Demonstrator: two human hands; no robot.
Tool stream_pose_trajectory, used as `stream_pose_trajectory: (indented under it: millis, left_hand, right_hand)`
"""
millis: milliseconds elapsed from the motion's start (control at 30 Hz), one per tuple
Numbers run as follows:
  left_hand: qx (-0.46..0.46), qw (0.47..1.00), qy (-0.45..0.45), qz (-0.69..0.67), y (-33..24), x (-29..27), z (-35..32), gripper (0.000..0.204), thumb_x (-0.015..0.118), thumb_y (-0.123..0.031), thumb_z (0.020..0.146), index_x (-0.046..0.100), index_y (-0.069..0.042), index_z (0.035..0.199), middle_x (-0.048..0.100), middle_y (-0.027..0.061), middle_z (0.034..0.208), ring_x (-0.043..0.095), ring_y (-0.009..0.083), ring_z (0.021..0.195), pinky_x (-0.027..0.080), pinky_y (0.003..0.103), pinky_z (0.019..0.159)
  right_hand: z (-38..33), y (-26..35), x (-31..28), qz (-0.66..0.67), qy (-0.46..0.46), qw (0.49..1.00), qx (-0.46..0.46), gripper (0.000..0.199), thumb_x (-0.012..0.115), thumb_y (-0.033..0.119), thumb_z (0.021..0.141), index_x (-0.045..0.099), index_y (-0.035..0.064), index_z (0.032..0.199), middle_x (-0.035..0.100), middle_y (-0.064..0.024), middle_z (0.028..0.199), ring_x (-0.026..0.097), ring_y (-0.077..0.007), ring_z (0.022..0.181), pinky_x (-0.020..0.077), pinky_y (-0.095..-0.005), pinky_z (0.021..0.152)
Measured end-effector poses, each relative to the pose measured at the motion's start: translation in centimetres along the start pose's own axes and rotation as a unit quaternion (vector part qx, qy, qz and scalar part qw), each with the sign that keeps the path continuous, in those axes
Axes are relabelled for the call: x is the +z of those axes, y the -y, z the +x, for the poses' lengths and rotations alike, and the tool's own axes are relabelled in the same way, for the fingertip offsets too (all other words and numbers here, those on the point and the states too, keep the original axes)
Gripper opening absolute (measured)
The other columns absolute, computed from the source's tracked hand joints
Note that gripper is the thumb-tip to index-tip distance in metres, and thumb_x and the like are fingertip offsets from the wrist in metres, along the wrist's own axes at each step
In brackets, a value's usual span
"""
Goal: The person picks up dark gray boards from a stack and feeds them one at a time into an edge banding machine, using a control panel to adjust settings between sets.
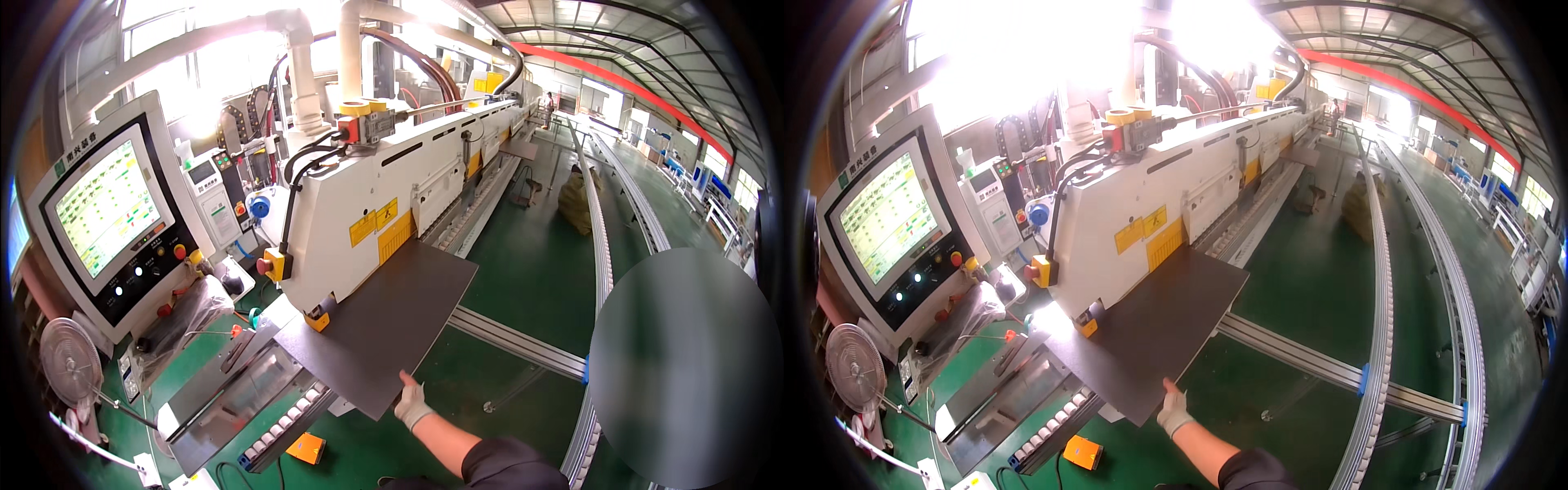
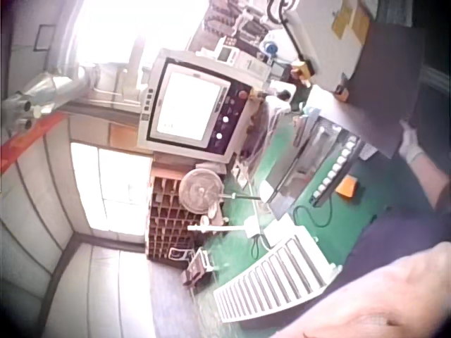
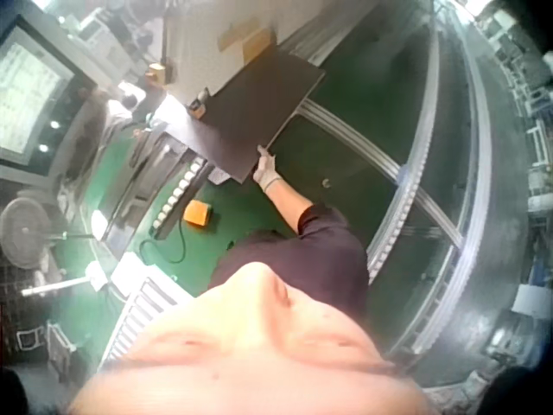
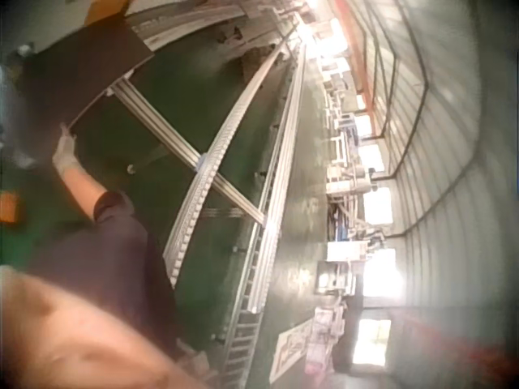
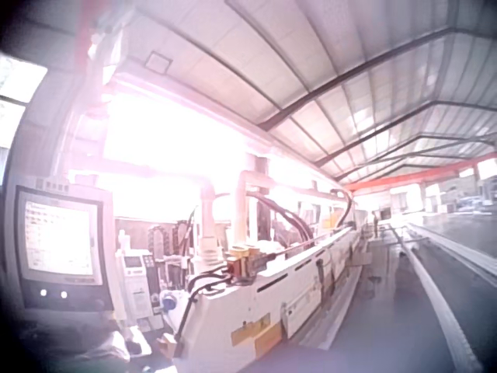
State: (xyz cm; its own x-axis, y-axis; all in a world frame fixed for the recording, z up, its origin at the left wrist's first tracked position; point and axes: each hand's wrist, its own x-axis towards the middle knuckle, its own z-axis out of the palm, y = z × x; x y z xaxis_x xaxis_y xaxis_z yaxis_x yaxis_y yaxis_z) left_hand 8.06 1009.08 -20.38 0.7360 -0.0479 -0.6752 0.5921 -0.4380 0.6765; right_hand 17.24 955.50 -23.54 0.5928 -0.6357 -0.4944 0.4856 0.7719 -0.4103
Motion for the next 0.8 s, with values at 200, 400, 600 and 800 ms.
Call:
stream_pose_trajectory:
  millis: [200, 400, 600, 800]
  left_hand:
    - [0.008, 0.994, -0.053, -0.096, 8.1, -4.9, -1.2, 0.043, 0.046, -0.037, 0.102, 0.055, -0.006, 0.13, 0.061, 0.0135, 0.124, 0.056, 0.0292, 0.117, 0.046, 0.04, 0.098]
    - [-0.087, 0.896, -0.181, -0.396, 15.2, -6.2, -3.7, 0.042, 0.055, -0.044, 0.096, 0.058, -0.007, 0.115, 0.067, 0.0107, 0.1, 0.061, 0.0187, 0.078, 0.049, 0.032, 0.062]
    - [-0.124, 0.654, -0.441, -0.602, 33.4, -10.4, -11.7, 0.055, 0.052, -0.05, 0.094, 0.05, -0.007, 0.129, 0.06, 0.01, 0.122, 0.057, 0.0246, 0.106, 0.043, 0.042, 0.09]
    - [-0.027, 0.356, -0.586, -0.728, 32.2, -12.3, -21.7, 0.058, 0.046, -0.048, 0.097, 0.041, -0.008, 0.139, 0.061, 0.01, 0.125, 0.059, 0.0236, 0.107, 0.042, 0.039, 0.097]
  right_hand:
    - [-14.0, -12.9, -0.5, -0.272, 0.027, 0.914, 0.3, 0.04, 0.06, 0.041, 0.093, 0.058, 0.0072, 0.115, 0.068, -0.0121, 0.1, 0.066, -0.0226, 0.081, 0.0549, -0.0328, 0.066]
    - [-23.7, -20.2, -0.9, -0.425, 0.218, 0.725, 0.497, 0.021, 0.055, 0.023, 0.096, 0.058, 0.0039, 0.105, 0.065, -0.0129, 0.09, 0.063, -0.0239, 0.079, 0.0543, -0.036, 0.073]
    - [-24.6, -23.5, -3.0, -0.686, 0.378, 0.526, 0.332, 0.035, 0.058, 0.031, 0.095, 0.057, 0.0045, 0.117, 0.067, -0.0128, 0.093, 0.066, -0.0233, 0.075, 0.0554, -0.0351, 0.067]
    - [-11.0, -26.6, -9.4, -0.778, 0.617, -0.077, 0.094, 0.025, 0.057, 0.025, 0.093, 0.065, 0.0034, 0.103, 0.068, -0.0074, 0.084, 0.065, -0.0225, 0.077, 0.0521, -0.0354, 0.067]
